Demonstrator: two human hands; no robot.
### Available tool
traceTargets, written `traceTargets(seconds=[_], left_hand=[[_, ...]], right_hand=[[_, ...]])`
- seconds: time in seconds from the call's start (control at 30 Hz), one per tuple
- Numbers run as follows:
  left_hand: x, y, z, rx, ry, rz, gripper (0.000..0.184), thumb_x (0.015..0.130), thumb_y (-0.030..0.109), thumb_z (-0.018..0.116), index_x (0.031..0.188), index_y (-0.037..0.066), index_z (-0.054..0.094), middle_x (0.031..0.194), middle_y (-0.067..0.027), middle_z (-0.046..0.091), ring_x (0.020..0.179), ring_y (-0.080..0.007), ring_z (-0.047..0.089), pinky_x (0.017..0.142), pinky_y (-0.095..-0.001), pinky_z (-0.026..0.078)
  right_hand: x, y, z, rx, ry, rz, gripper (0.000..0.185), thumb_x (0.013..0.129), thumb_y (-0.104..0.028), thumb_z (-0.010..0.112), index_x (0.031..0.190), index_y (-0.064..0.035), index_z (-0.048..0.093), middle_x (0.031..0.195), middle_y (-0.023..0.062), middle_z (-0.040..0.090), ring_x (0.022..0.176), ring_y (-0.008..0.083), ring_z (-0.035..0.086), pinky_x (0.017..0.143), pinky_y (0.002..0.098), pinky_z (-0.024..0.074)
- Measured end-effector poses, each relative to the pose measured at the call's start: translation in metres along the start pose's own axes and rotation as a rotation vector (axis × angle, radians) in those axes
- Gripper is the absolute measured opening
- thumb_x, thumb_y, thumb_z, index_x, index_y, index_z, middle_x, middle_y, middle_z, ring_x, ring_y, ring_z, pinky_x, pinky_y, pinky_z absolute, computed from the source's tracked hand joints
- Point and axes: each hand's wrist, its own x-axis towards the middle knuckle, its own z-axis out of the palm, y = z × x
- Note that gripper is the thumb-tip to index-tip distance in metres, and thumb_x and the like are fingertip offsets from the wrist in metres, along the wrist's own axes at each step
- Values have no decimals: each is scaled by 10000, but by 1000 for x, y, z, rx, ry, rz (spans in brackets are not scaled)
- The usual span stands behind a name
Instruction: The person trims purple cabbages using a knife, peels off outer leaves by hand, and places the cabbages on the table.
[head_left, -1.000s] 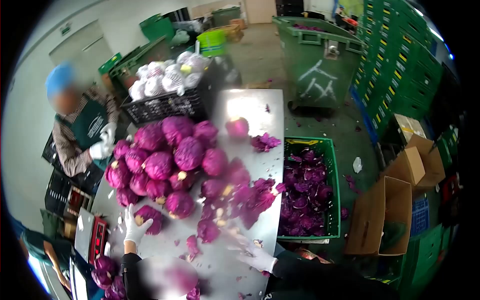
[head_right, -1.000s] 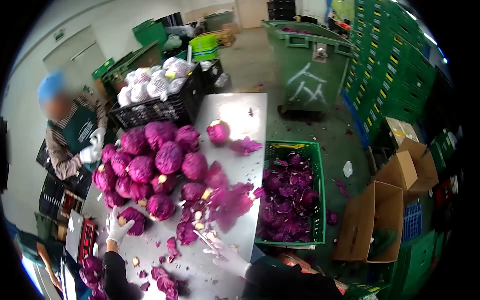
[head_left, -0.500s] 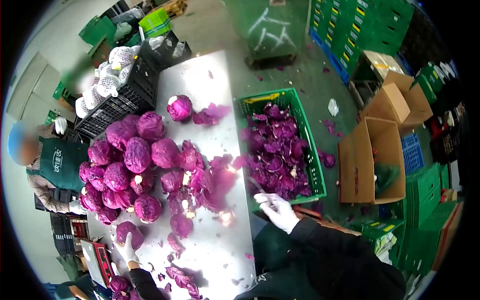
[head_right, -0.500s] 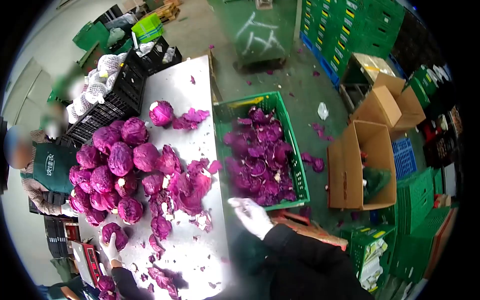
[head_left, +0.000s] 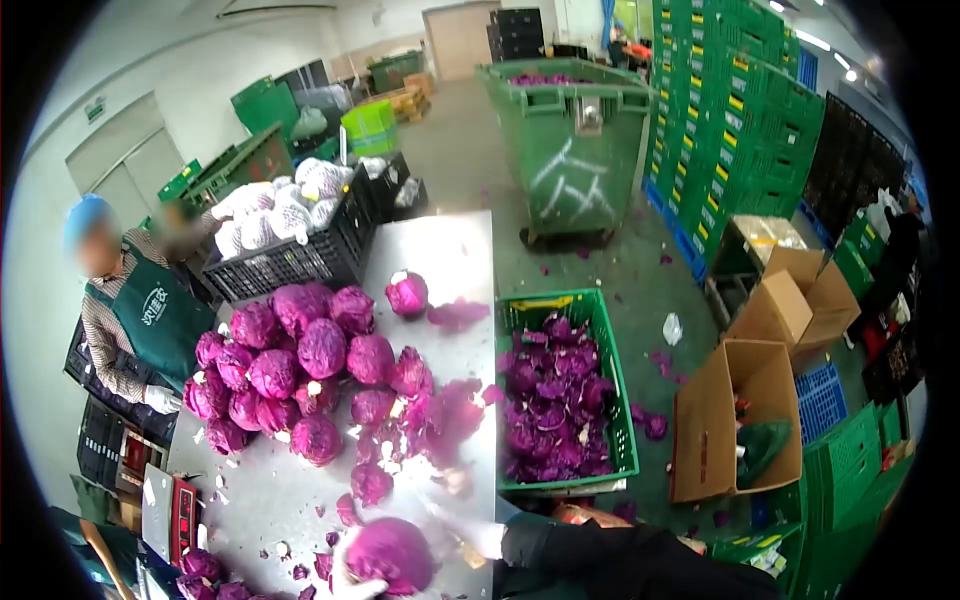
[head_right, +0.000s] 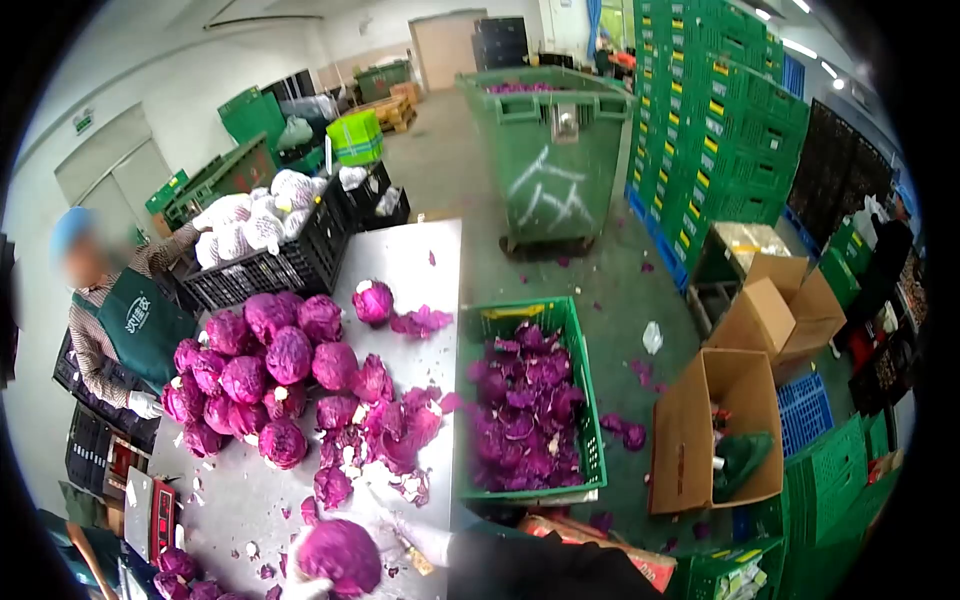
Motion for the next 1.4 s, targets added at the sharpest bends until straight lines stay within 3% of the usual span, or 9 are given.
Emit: traceTargets(seconds=[0.2,0.3,0.33,0.43,0.57,0.73,0.9,0.93,1.4], left_hand=[[-27,1,32,50,-233,261,939,699,160,862,1486,48,364,1444,-140,440,1347,-281,387,1122,-407,348],[-30,-6,38,64,-131,282,919,708,168,859,1479,47,373,1437,-141,446,1342,-280,393,1122,-405,347],[-31,-9,42,48,-82,270,913,711,171,857,1477,47,376,1435,-142,448,1340,-280,395,1122,-404,347],[-31,-20,50,16,70,257,894,720,179,854,1469,46,386,1429,-143,454,1336,-280,401,1121,-403,346],[-34,-36,54,-82,257,247,869,731,190,849,1460,45,399,1421,-145,462,1329,-279,408,1121,-400,345],[-38,-49,50,-21,326,336,788,765,213,831,1426,44,436,1394,-148,486,1309,-277,432,1111,-395,353],[-29,-52,48,558,227,669,737,731,303,840,1343,68,502,1293,-167,544,1238,-315,492,1087,-432,367],[-33,-54,52,656,345,663,747,712,342,840,1329,76,513,1283,-168,546,1216,-332,500,1089,-445,353],[-58,-81,55,161,431,263,1129,688,269,896,1531,37,182,1524,-152,276,1385,-281,332,1143,-409,312]], right_hand=[[-26,26,-16,-80,-183,70,455,924,-503,631,1150,-109,597,901,-22,610,676,63,534,537,211,405],[-50,4,5,-4,-116,232,857,842,-439,751,1514,-200,277,1293,76,538,919,154,649,466,271,502],[-68,0,20,-63,-41,135,683,885,-340,724,1461,-171,398,1027,109,629,607,128,609,432,226,452],[-37,39,23,-268,33,-368,702,860,-239,747,1464,-130,406,1027,74,614,575,94,541,464,213,444],[-26,58,15,-610,-197,-573,836,790,-161,783,1499,-88,345,1174,69,563,951,138,540,717,280,500],[-106,12,58,-692,-5,-175,537,818,-214,775,1280,-66,544,902,21,628,727,87,559,594,221,438],[-26,55,-1,-427,-9,-399,441,879,-231,726,1255,-66,567,890,20,635,685,79,567,559,209,442],[-40,33,10,-827,49,-221,480,876,-472,709,1144,-96,577,886,-24,588,642,68,520,529,206,402],[-51,42,33,-676,-42,-174,429,949,-205,661,1324,-49,522,953,-10,597,746,58,531,613,213,454]])
